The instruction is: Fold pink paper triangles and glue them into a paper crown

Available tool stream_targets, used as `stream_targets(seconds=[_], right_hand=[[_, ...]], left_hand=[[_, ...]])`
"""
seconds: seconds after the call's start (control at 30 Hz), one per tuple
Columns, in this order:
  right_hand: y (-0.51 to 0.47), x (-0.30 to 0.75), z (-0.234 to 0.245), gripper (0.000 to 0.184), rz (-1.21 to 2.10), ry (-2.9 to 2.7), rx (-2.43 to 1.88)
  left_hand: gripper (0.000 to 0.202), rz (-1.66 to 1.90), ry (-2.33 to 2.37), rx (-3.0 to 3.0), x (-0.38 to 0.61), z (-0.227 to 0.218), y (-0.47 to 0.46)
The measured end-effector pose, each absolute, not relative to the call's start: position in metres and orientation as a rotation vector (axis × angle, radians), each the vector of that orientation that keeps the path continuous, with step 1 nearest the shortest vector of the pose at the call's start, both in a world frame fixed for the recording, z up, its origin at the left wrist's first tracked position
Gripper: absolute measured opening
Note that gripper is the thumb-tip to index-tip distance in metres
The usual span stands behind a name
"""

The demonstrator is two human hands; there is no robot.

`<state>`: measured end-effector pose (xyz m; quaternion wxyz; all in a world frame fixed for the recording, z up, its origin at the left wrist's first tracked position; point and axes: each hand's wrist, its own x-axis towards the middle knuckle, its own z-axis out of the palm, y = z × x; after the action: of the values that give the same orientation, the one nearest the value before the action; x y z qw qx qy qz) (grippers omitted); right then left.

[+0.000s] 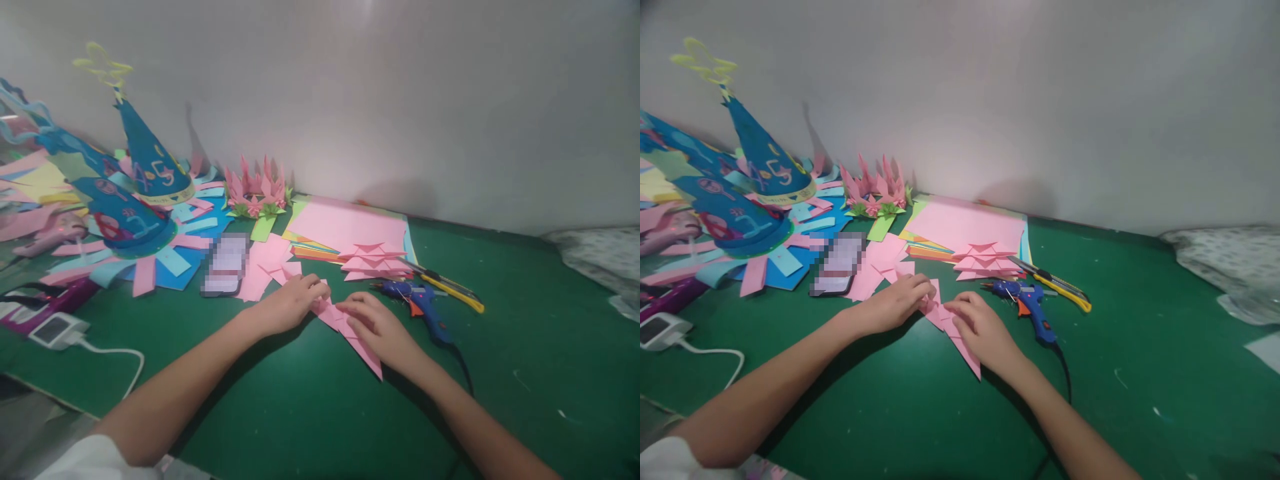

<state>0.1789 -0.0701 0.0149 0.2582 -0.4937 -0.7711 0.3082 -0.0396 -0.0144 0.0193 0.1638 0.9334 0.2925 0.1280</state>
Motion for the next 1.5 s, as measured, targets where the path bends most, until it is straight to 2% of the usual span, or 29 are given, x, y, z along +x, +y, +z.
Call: stream_targets(seconds=[0.07, 0.2, 0.47, 0.67, 1.23, 1.5], right_hand=[[-0.069, 0.177, 0.014, 0.029, 0.816, -2.110, -1.317], [-0.067, 0.174, 0.012, 0.031, 0.786, -2.076, -1.298], [-0.070, 0.182, 0.005, 0.030, 0.651, -1.895, -1.424], [-0.079, 0.186, 0.003, 0.025, 0.575, -2.057, -1.409], [-0.084, 0.182, 0.003, 0.035, 0.248, -2.299, -1.305], [-0.088, 0.180, 0.009, 0.018, 0.180, -2.303, -1.258]], left_hand=[[0.009, 0.375, 0.813, 2.626, -0.040, 0.022, -0.015], [0.023, 0.351, 0.799, 2.611, -0.039, 0.025, -0.016], [0.017, 0.341, 0.806, 2.600, -0.035, 0.027, -0.019], [0.014, 0.361, 0.805, 2.600, -0.035, 0.022, -0.019], [0.014, 0.367, 0.810, 2.652, -0.034, 0.023, -0.021], [0.016, 0.397, 0.794, 2.661, -0.036, 0.020, -0.020]])
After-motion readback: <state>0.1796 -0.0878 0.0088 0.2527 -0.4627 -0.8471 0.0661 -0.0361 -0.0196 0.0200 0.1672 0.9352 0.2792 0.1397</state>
